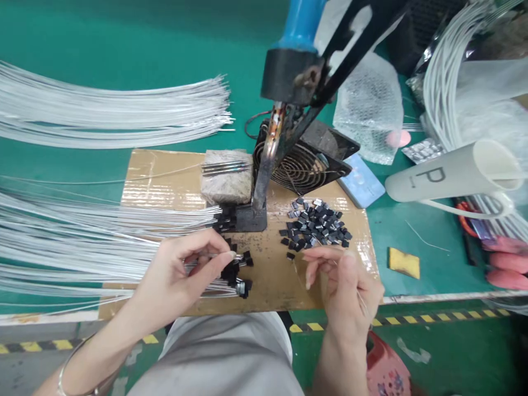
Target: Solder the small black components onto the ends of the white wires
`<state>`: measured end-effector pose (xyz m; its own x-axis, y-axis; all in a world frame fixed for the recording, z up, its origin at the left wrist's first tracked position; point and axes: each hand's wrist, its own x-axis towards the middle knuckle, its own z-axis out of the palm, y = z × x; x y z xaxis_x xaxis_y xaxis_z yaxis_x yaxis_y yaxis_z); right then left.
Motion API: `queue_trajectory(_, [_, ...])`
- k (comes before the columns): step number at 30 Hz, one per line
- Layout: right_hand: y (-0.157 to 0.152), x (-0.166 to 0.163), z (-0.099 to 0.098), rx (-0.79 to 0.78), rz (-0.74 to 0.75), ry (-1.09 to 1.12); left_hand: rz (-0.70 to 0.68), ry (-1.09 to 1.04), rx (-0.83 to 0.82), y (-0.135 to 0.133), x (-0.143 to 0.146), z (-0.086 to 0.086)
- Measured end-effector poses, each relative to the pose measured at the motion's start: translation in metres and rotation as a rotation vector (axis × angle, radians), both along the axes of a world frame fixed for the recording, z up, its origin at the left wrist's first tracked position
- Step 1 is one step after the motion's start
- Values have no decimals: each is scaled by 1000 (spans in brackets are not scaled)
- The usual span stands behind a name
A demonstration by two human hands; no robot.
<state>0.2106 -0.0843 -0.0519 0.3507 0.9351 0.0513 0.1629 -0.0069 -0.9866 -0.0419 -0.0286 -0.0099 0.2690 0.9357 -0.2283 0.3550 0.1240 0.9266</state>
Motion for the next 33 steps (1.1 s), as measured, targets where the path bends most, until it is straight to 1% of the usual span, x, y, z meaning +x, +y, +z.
queue_trajectory(3, [-2,5,3,-27,29,-135,3,10,-25,-1,1,1])
queue_trajectory(8, [-4,11,0,-50,147,-381,108,45,-61,-5,6,0])
queue_trajectory(12, [-2,9,-5,5,222,-602,122,52,-71,-5,11,2])
queue_trajectory(16, [-1,5,-6,35,217,-712,189,55,-39,-7,16,5])
queue_trajectory(21, [-2,0,-6,12,126,-697,172,72,35,-10,15,-1])
queue_trajectory(25, [-2,-3,-7,-41,52,-608,123,72,133,-10,11,-8])
queue_trajectory(27, [-2,-4,-7,-40,40,-549,129,92,132,-10,11,-7])
queue_trajectory(30, [-1,-4,-6,-31,27,-458,177,124,84,-10,14,0])
queue_trajectory(33, [0,-7,-3,-43,11,-323,203,137,39,-10,18,5])
